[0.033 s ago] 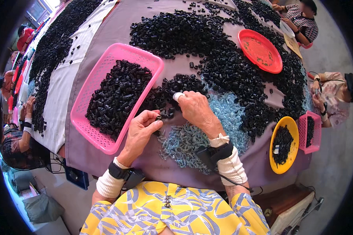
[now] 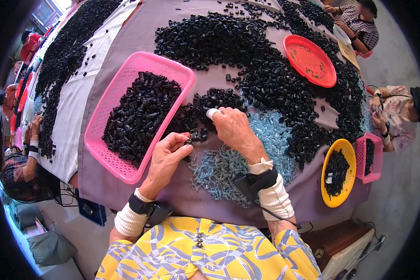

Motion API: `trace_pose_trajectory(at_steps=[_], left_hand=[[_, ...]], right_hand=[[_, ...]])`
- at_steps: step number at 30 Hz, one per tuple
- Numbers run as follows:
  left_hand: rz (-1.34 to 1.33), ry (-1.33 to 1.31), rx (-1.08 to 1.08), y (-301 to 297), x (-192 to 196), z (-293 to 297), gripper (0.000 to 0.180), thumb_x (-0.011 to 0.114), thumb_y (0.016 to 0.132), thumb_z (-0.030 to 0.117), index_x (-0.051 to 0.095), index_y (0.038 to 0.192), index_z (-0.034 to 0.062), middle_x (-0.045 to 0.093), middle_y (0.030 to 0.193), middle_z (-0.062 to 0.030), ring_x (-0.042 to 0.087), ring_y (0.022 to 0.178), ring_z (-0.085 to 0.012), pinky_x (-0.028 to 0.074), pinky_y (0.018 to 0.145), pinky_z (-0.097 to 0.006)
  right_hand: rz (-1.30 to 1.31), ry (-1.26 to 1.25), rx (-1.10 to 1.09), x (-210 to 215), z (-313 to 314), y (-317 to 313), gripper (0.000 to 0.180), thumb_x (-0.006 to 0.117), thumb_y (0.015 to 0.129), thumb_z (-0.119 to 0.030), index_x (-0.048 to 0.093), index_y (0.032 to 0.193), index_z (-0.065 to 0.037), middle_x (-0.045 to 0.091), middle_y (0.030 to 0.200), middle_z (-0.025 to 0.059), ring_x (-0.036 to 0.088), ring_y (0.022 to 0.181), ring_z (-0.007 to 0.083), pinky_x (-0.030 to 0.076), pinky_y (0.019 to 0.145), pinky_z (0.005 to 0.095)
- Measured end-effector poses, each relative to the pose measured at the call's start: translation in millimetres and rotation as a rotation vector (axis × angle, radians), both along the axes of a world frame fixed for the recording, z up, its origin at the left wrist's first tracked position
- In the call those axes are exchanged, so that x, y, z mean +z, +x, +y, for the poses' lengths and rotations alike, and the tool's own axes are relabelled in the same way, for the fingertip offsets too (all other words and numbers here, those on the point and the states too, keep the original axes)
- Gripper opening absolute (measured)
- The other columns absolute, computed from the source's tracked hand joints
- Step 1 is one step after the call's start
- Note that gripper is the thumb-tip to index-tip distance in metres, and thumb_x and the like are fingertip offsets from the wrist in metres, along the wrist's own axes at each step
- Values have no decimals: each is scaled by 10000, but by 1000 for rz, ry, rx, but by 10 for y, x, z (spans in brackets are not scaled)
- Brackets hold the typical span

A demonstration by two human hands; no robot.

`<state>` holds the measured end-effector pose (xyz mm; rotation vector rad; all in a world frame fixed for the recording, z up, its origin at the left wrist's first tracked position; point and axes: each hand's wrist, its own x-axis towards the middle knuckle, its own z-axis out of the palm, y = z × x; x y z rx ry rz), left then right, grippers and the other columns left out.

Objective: Assembling small black plastic components by hand.

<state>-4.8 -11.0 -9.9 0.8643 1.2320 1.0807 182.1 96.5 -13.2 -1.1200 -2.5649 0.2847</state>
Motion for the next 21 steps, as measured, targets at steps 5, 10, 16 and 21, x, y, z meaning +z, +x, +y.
trace_pose_trajectory(at_steps=[5,10,16,21], left_hand=[[31,17,-34,-56,-9,-100,146,655,854,50,598,984,19,577,1192,-63,545,975,-52,453,845,-208],[-1,62,-30,-44,1,-65,144,647,858,43,599,992,20,578,1211,-82,559,996,-72,455,874,-216],[-64,81,32,11,20,1,163,642,860,27,587,1013,8,588,1167,-80,566,978,-73,464,855,-215],[-71,81,77,45,42,-7,168,654,858,34,590,1011,7,612,1046,-36,572,925,-66,472,822,-213]], right_hand=[[68,-37,-60,96,59,1,80,638,778,-61,579,810,-17,562,781,138,581,751,339,467,642,431],[104,108,3,125,86,-31,101,629,776,-60,615,867,-18,581,818,114,563,816,310,454,714,415],[-17,267,194,64,-103,-253,159,617,688,-102,610,838,-50,563,929,102,518,988,293,402,836,419],[-126,189,236,-61,-350,-274,332,679,651,-125,644,956,3,523,1171,175,432,1202,348,328,999,475]])
